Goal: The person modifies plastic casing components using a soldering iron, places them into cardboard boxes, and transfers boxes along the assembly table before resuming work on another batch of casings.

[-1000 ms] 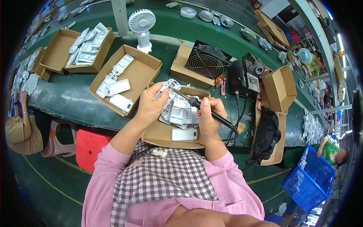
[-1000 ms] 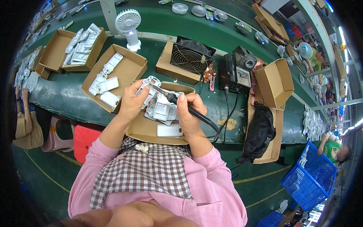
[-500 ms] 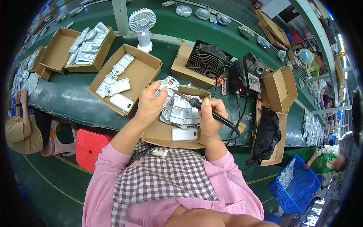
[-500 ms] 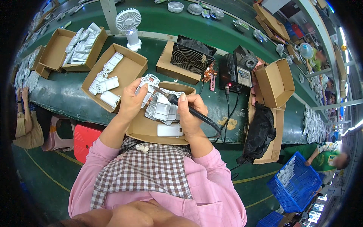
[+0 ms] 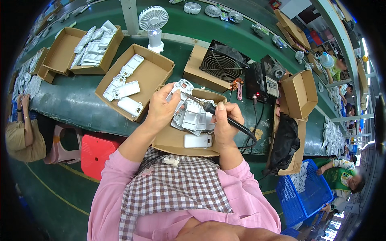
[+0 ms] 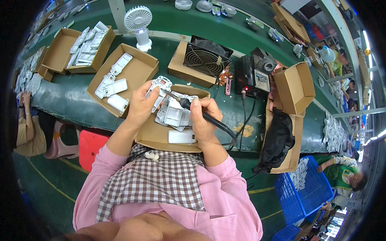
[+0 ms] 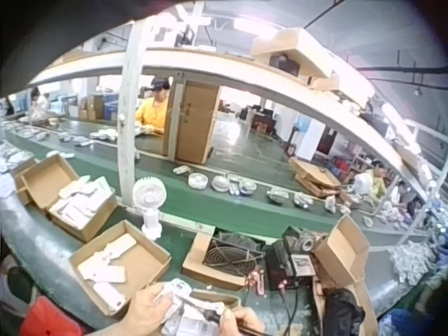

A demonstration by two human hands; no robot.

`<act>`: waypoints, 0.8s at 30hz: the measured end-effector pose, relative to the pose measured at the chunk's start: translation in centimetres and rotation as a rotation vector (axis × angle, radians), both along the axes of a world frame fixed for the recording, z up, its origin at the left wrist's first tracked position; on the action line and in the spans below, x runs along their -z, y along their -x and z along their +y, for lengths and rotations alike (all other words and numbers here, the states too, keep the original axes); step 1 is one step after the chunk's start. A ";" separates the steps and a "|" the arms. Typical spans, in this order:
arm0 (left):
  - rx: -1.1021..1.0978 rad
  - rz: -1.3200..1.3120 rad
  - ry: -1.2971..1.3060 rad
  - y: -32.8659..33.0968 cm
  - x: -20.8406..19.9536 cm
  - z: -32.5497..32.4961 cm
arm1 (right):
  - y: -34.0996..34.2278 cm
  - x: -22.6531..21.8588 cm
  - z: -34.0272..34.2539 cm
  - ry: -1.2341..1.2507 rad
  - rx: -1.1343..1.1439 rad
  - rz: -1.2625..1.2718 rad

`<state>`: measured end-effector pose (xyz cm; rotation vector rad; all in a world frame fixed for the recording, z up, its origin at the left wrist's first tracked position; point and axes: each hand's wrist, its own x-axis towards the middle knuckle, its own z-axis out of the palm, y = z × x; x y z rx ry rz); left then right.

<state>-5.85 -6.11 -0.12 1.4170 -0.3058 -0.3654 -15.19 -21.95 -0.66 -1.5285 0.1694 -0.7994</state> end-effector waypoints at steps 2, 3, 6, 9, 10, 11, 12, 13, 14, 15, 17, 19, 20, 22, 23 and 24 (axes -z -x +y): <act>-0.024 0.055 0.042 0.0 0.2 -0.2 | 0.2 -0.2 0.1 -0.086 -0.016 -0.101; -0.006 0.076 0.042 -0.2 0.1 -0.1 | 0.3 -0.3 0.0 -0.095 0.015 -0.121; -0.035 -0.079 -0.012 -0.5 1.4 -0.5 | 0.3 0.1 -0.5 -0.113 0.042 -0.163; -0.017 -0.274 -0.274 -0.1 1.2 0.2 | 0.3 -0.1 -0.5 -0.112 0.055 -0.146; -0.077 -0.440 -0.318 0.2 0.9 0.6 | 0.3 0.1 -0.6 -0.120 0.054 -0.149; -0.135 -0.607 -0.361 0.5 0.5 0.9 | 0.2 0.2 -0.7 -0.123 0.054 -0.149; -0.205 -0.691 -0.414 1.0 -0.7 1.4 | 0.3 0.2 -0.8 -0.125 0.056 -0.148; -0.284 -0.820 -0.542 0.9 -0.7 2.1 | 0.3 0.0 -0.9 -0.105 0.055 -0.149; -0.362 -0.949 -0.668 0.8 -0.8 2.9 | 0.4 -0.1 -0.8 -0.091 0.055 -0.140; -0.417 -1.028 -0.786 0.9 -1.1 3.5 | 0.3 -0.1 -0.7 -0.075 0.051 -0.133; -0.340 -0.971 -0.940 1.2 -0.4 5.1 | 0.2 -0.2 -0.6 -0.049 0.083 -0.106; -0.267 -0.973 -1.043 1.1 1.1 6.8 | 0.0 -0.1 -0.5 -0.043 0.081 -0.092; -0.195 -0.922 -1.115 1.2 1.5 7.6 | -0.1 -0.2 -0.4 -0.053 0.074 -0.082; -0.181 -0.927 -1.174 1.8 1.9 8.6 | 0.1 -0.3 -0.3 -0.035 0.094 -0.059; -0.178 -0.932 -1.190 1.9 1.9 9.4 | 0.1 -0.3 -0.3 -0.035 0.102 -0.058; -0.190 -0.949 -1.202 2.0 1.8 10.3 | 0.3 -0.3 -0.4 -0.035 0.113 -0.056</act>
